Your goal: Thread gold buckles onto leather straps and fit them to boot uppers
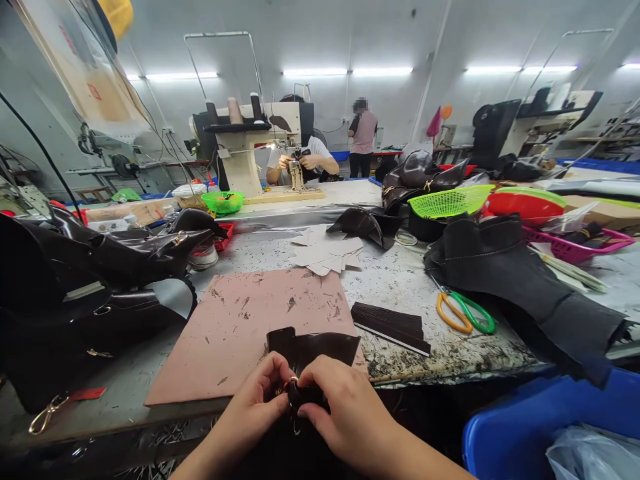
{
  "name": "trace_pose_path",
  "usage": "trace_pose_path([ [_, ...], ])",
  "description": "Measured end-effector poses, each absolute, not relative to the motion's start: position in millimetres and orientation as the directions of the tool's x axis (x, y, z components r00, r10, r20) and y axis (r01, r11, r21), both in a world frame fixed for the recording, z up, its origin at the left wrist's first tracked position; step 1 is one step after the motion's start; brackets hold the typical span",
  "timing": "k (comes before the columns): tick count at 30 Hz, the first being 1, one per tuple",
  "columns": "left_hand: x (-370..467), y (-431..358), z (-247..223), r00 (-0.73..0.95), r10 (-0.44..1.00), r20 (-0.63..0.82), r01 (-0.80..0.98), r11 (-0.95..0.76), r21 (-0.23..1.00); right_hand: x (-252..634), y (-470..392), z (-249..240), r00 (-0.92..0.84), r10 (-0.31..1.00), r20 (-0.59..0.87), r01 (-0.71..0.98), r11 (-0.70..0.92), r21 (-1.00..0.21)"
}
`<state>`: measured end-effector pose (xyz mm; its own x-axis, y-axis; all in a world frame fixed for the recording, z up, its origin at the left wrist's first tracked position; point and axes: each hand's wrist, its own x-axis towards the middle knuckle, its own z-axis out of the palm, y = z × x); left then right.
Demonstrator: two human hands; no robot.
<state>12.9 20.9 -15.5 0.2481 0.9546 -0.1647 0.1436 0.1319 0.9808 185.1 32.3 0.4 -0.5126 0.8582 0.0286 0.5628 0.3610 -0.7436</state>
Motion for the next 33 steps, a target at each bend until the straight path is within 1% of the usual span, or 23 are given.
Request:
trace_pose_path([
  [2,11,20,-15,0.287,0.946,-0.153,0.156,0.112,0.981,185,32,-5,-0.533,0.835,0.135,0.561,0.468,-0.683],
  [4,10,20,-15,0.314,0.942,-0.117,0.174,0.064,0.983,184,32,-8,-0.542,0.821,0.180,0.603,0.529,-0.597],
  [6,9,19,-16,0.315,0.946,-0.075,0.194,0.014,0.981,183,32,-9,-0.554,0.819,0.147,0.680,0.548,-0.487],
  [8,9,19,-18,0.304,0.951,-0.056,0.216,-0.011,0.976,181,32,-6,-0.565,0.821,0.080,0.736,0.546,-0.400],
  [10,11,18,-21,0.276,0.961,-0.037,0.260,-0.037,0.965,181,32,-1,-0.561,0.828,0.011,0.760,0.521,-0.389],
  [13,14,13,-25,0.212,0.976,0.054,0.379,-0.132,0.916,182,34,6,-0.529,0.845,-0.080,0.760,0.430,-0.487],
  [15,14,8,-27,0.198,0.963,0.186,0.518,-0.263,0.814,184,37,8,-0.521,0.846,-0.112,0.719,0.364,-0.592],
  [16,14,5,-28,0.198,0.940,0.277,0.607,-0.340,0.719,186,39,8,-0.520,0.846,-0.118,0.685,0.330,-0.650],
  [18,14,-1,-29,0.245,0.855,0.458,0.768,-0.459,0.446,188,42,8,-0.518,0.848,-0.115,0.609,0.270,-0.746],
  [19,14,-4,-27,0.290,0.807,0.515,0.814,-0.491,0.311,188,42,7,-0.514,0.851,-0.109,0.582,0.253,-0.772],
  [20,14,-6,-25,0.336,0.779,0.529,0.833,-0.508,0.219,188,42,7,-0.509,0.855,-0.100,0.573,0.250,-0.780],
  [21,14,-7,-23,0.366,0.787,0.497,0.835,-0.514,0.199,188,41,7,-0.505,0.858,-0.092,0.582,0.260,-0.770],
  [22,14,-7,-19,0.373,0.827,0.421,0.826,-0.503,0.257,188,39,7,-0.503,0.860,-0.088,0.606,0.278,-0.746],
  [23,15,-7,-15,0.356,0.881,0.310,0.809,-0.457,0.370,188,38,8,-0.505,0.858,-0.090,0.632,0.297,-0.716],
  [25,16,-5,-6,0.278,0.958,0.065,0.755,-0.260,0.602,187,37,10,-0.524,0.844,-0.112,0.655,0.316,-0.686],
  [26,17,-4,-2,0.247,0.969,-0.021,0.722,-0.170,0.671,187,37,10,-0.539,0.833,-0.127,0.644,0.310,-0.699],
  [27,17,-3,0,0.228,0.972,-0.063,0.696,-0.117,0.709,187,38,11,-0.552,0.821,-0.146,0.619,0.287,-0.731],
  [28,18,-2,2,0.221,0.973,-0.072,0.680,-0.100,0.726,187,40,11,-0.563,0.810,-0.167,0.585,0.247,-0.772],
  [30,19,-2,4,0.228,0.972,-0.056,0.667,-0.114,0.736,187,44,10,-0.552,0.809,-0.202,0.517,0.141,-0.845],
  [33,19,-5,5,0.246,0.967,-0.062,0.654,-0.119,0.747,187,49,6,-0.494,0.840,-0.226,0.451,0.025,-0.892],
])
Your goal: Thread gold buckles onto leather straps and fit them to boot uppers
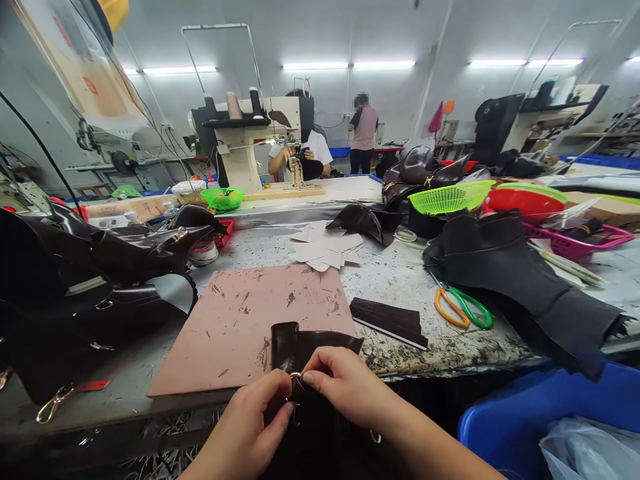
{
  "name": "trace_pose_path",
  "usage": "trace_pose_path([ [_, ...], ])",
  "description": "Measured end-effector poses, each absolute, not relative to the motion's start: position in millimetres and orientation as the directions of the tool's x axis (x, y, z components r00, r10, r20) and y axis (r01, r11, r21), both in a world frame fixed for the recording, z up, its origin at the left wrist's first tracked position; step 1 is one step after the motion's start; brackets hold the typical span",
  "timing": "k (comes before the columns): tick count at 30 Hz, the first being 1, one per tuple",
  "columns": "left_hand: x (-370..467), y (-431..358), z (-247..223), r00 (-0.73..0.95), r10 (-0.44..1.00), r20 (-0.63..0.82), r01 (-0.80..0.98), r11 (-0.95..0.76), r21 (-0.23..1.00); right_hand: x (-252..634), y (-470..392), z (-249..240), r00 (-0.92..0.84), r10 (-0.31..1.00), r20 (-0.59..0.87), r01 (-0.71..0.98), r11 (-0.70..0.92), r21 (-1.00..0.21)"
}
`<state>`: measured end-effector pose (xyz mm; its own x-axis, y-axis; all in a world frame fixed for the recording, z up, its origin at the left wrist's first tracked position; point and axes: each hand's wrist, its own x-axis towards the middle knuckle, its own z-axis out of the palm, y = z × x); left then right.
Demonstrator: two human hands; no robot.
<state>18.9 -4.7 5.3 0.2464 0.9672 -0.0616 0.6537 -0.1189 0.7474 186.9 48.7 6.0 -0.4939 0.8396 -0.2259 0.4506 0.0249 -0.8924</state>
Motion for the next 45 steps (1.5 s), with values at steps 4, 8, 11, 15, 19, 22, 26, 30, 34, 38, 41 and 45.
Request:
trace_pose_path([
  [4,17,-9,7,0.302,0.952,-0.056,0.662,-0.167,0.731,188,48,0,-0.467,0.852,-0.235,0.416,-0.023,-0.909],
  [8,16,-10,8,0.303,0.951,-0.068,0.667,-0.160,0.728,188,46,-2,-0.513,0.834,-0.203,0.357,-0.007,-0.934],
  [11,15,-8,8,0.307,0.946,-0.106,0.648,-0.127,0.751,186,46,-4,-0.507,0.846,-0.167,0.289,-0.016,-0.957],
  [15,9,-6,0,0.283,0.939,-0.197,0.548,0.010,0.837,183,43,-6,-0.438,0.890,-0.127,0.313,0.019,-0.950],
  [19,7,-6,-13,0.275,0.911,-0.306,0.302,0.221,0.927,185,42,2,-0.519,0.841,-0.151,0.540,0.186,-0.821],
  [22,8,-7,-18,0.276,0.896,-0.348,0.171,0.310,0.935,187,39,8,-0.560,0.806,-0.191,0.681,0.317,-0.660],
  [26,12,-10,-16,0.292,0.854,-0.430,0.080,0.426,0.901,186,33,10,-0.589,0.783,-0.201,0.736,0.416,-0.534],
  [30,12,-10,-12,0.298,0.881,-0.368,0.215,0.314,0.925,183,32,8,-0.556,0.810,-0.187,0.669,0.304,-0.678],
  [34,7,-8,-6,0.319,0.904,-0.285,0.350,0.167,0.922,183,39,1,-0.505,0.841,-0.195,0.430,0.050,-0.901],
  [38,4,-5,-3,0.305,0.914,-0.269,0.363,0.150,0.920,182,45,-5,-0.508,0.817,-0.271,0.291,-0.133,-0.947],
  [41,6,-4,-3,0.296,0.918,-0.263,0.323,0.163,0.932,180,49,-6,-0.518,0.803,-0.296,0.315,-0.142,-0.938],
  [45,3,-7,-9,0.280,0.918,-0.280,0.320,0.186,0.929,176,47,-8,-0.484,0.855,-0.187,0.359,-0.001,-0.933],
])
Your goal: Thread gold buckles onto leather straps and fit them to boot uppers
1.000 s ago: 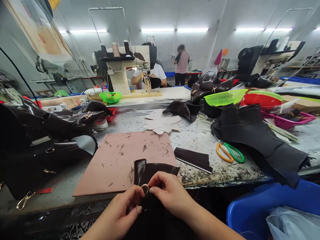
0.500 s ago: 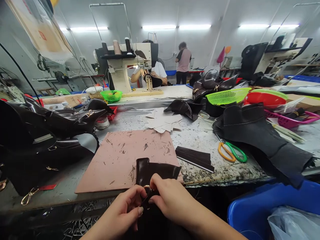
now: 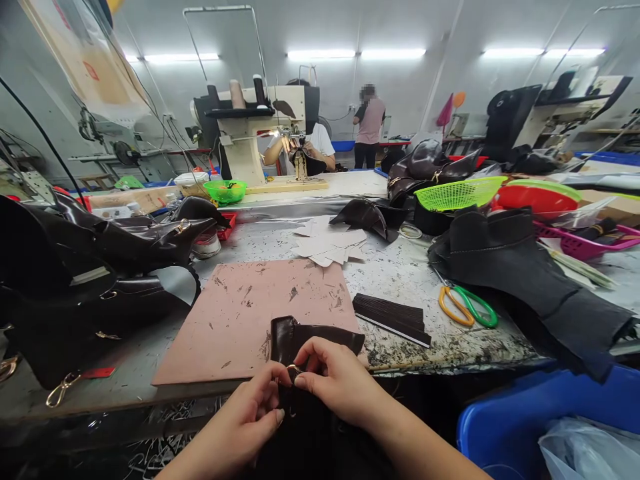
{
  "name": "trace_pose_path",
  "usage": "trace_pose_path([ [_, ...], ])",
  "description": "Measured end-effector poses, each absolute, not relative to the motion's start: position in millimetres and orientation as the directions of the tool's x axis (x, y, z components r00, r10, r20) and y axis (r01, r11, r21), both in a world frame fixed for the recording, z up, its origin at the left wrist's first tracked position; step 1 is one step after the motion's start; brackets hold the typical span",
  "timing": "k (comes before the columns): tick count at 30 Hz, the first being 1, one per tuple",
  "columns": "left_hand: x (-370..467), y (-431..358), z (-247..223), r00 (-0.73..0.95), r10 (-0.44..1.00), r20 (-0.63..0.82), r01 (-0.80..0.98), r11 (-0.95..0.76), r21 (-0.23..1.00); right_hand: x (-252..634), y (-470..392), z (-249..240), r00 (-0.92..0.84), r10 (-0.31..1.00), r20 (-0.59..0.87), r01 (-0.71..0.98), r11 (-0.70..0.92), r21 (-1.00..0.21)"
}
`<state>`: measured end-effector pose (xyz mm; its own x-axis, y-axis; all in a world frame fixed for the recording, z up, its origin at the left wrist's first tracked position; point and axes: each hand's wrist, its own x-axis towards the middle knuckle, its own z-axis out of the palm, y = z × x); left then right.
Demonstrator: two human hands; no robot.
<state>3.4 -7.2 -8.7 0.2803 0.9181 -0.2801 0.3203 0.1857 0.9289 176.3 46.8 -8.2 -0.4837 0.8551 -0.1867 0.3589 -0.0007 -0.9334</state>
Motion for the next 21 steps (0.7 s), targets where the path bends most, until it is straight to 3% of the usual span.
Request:
trace_pose_path([
  [4,-11,-11,-22,0.297,0.861,-0.413,0.129,0.393,0.911,177,41,-11,-0.475,0.873,-0.110,0.354,0.075,-0.932],
  [7,-19,-8,-29,0.314,0.847,-0.430,0.063,0.433,0.899,179,39,-8,-0.512,0.853,-0.100,0.383,0.123,-0.915],
  [10,-21,-5,-28,0.312,0.853,-0.419,0.047,0.426,0.903,181,39,-4,-0.519,0.850,-0.089,0.451,0.184,-0.874],
  [12,-23,-3,-21,0.266,0.852,-0.450,0.155,0.423,0.893,184,39,-2,-0.513,0.856,-0.069,0.490,0.226,-0.842],
  [15,-30,2,2,0.167,0.890,-0.425,0.532,0.282,0.798,192,38,-4,-0.491,0.871,0.020,0.472,0.285,-0.834],
  [17,-31,12,22,0.154,0.934,-0.323,0.716,0.120,0.687,198,36,-8,-0.400,0.909,0.119,0.417,0.296,-0.859],
  [19,-22,28,37,0.192,0.968,-0.158,0.774,-0.050,0.632,201,34,-12,-0.249,0.953,0.173,0.353,0.255,-0.900],
  [21,-2,48,42,0.332,0.943,-0.016,0.767,-0.260,0.587,203,31,-14,-0.125,0.976,0.176,0.286,0.205,-0.936],
])
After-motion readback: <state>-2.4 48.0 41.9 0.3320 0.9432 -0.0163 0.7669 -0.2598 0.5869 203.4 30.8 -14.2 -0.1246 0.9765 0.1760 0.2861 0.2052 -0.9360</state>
